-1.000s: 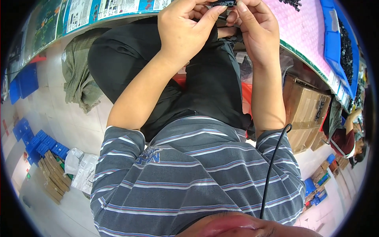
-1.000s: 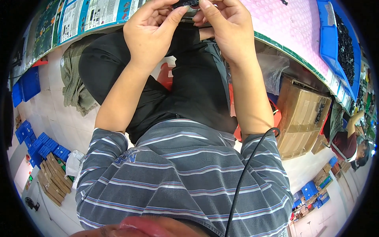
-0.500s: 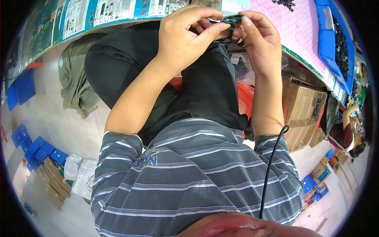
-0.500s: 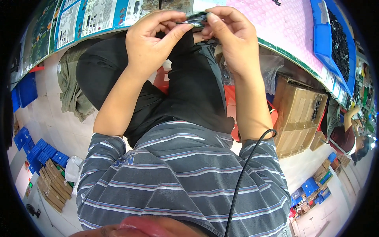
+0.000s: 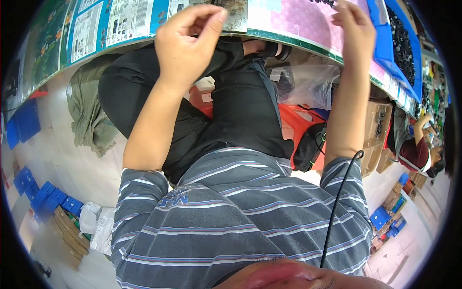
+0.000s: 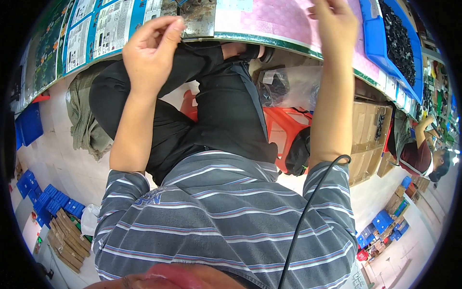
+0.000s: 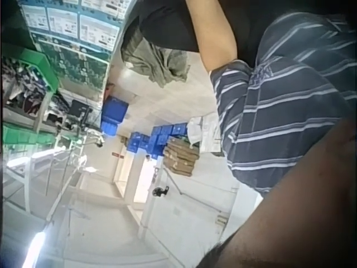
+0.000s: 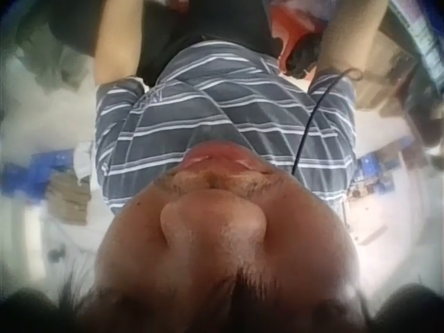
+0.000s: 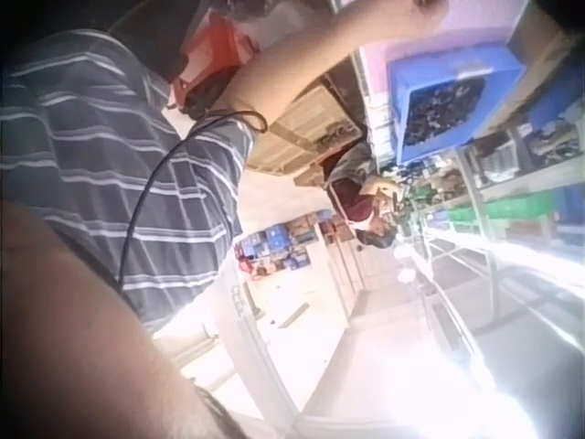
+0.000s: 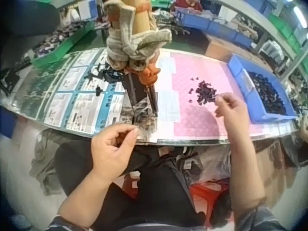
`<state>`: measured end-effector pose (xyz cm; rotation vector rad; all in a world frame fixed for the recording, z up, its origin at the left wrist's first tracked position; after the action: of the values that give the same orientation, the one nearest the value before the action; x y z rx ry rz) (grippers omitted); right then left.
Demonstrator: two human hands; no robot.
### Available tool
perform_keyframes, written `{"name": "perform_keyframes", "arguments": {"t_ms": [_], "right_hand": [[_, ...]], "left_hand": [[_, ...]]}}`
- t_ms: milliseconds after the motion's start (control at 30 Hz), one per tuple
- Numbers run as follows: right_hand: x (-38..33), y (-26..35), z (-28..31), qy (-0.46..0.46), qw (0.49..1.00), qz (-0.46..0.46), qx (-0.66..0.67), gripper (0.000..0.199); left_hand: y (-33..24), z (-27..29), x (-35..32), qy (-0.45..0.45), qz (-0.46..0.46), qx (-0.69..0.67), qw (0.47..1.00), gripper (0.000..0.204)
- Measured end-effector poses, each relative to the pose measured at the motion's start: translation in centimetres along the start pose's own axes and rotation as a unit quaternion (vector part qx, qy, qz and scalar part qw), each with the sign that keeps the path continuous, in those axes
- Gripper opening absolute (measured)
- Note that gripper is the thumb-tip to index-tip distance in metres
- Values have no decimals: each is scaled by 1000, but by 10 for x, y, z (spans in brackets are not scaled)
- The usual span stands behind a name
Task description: The person assembles small black plastic components and electronic components by hand at an industrial workbench.
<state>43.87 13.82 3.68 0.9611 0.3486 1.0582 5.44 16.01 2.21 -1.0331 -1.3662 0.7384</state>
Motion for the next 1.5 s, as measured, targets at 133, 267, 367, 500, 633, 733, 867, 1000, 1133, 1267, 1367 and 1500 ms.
{"name": "perform_keyframes", "arguments": {"t_ms": [133,267,367,500,633,733,867,1000,1133,1267,1367,1500], "right_hand": [[1,7,-43,-15,959,99,-265,20],[-8,26,-42,-80,942,140,-294,25],[-9,26,-45,-75,943,139,-293,25],[-11,28,-48,-69,945,157,-278,24],[-12,8,-35,-84,981,79,-158,23],[-16,9,-30,-91,988,77,-96,23],[-15,2,-28,-100,992,72,-35,23],[-15,10,-28,-96,993,68,-8,24],[-30,13,-27,-92,995,20,41,26],[-68,30,-36,-68,993,0,94,21],[-105,57,-79,34,983,-24,178,17],[-133,88,-122,168,962,7,215,16]], "left_hand": [[18,36,19,-17,103,36,994,15],[5,64,49,-43,138,268,953,24],[5,94,81,-106,12,354,929,32],[5,98,114,-104,-68,488,864,34],[31,85,121,-25,-67,465,883,29],[34,83,115,-25,-47,438,897,23],[30,82,96,-61,21,423,904,16],[42,93,82,-92,97,231,964,14],[36,81,56,-108,164,58,979,12],[20,61,28,-77,155,11,985,14],[13,37,6,-18,145,-32,989,13],[5,-1,-8,90,70,-36,993,19]]}}
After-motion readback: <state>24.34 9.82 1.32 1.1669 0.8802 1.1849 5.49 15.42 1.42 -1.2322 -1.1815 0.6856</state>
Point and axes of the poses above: each hand's wrist, its own x-axis towards the middle knuckle, its own z-axis out of the back of the hand, y = z × x, the point moved 10 cm from there along x, towards the middle knuckle, and after that the axes turned 9 degrees about -x, right-handed, at the moved point
